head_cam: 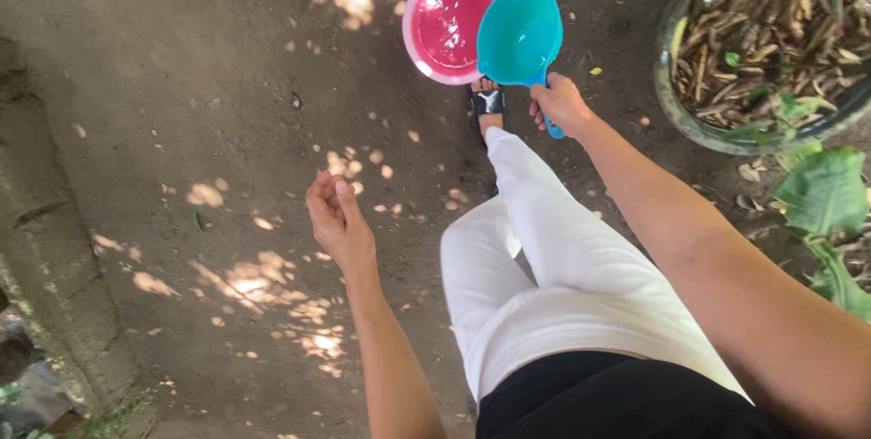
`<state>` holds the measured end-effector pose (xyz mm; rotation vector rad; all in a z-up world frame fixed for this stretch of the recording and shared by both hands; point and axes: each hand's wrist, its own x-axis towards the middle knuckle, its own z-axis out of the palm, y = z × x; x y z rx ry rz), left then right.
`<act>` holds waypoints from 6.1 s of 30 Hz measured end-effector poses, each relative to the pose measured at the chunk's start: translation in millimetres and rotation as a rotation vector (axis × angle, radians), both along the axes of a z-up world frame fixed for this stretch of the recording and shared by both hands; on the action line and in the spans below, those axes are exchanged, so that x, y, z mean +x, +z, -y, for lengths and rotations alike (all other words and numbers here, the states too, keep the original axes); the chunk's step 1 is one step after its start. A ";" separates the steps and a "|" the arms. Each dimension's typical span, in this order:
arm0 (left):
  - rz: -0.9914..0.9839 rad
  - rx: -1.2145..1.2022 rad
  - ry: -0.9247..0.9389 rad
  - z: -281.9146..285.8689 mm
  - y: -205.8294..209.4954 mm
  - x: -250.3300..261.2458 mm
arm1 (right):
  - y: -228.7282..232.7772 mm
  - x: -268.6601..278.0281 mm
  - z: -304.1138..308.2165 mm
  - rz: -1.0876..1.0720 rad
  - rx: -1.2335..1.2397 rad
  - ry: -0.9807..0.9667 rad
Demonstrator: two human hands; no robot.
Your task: The person uses a blue scoop to pour water from a pink bucket onto potted plants and foliage in an outdoor garden area.
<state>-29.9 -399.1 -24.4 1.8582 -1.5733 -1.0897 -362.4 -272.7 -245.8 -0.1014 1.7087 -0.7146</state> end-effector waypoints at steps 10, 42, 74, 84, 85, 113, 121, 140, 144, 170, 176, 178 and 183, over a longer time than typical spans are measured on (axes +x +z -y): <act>-0.010 -0.007 -0.041 74.7 -69.9 -4.9 | -131.2 17.6 115.6 -0.174 0.076 0.507; -0.071 0.205 -0.208 153.1 -213.6 34.8 | -285.7 53.6 101.9 -0.212 0.200 0.181; -0.128 -0.165 -0.016 361.1 38.1 167.9 | 105.5 121.0 251.2 -0.147 -0.321 -0.559; -0.167 -0.118 -0.260 547.1 54.2 32.1 | 157.1 50.7 381.7 -0.258 -0.508 -0.690; -0.084 -0.137 -0.307 565.9 62.6 19.3 | 170.5 51.7 393.4 -0.228 -0.399 -0.729; -0.128 -0.603 -0.764 1063.9 123.5 -257.4 | 331.6 -129.2 784.0 -0.325 -0.409 -1.123; -0.279 -0.470 -0.811 1095.7 136.1 -363.3 | 333.8 -203.0 822.6 -0.362 -0.389 -1.194; -0.272 -0.571 -0.913 1192.7 138.4 -760.5 | 348.1 -548.7 919.6 -0.314 -0.257 -1.220; -0.244 -0.532 -0.899 1208.6 126.4 -813.7 | 351.9 -601.4 931.1 -0.366 -0.294 -1.226; -0.271 -0.558 -1.035 1446.9 119.5 -1310.5 | 342.4 -1035.6 1137.6 -0.485 -0.275 -1.243; -0.232 -0.495 -1.028 1471.9 122.0 -1394.2 | 343.3 -1159.0 1202.0 -0.439 -0.265 -1.176; -0.267 -0.405 -0.991 1484.3 116.4 -1420.4 | 334.3 -1201.5 1217.7 -0.430 -0.267 -1.141; -0.116 -0.395 -0.886 1516.5 110.8 -1502.6 | 312.5 -1339.0 1263.1 -0.457 -0.195 -0.961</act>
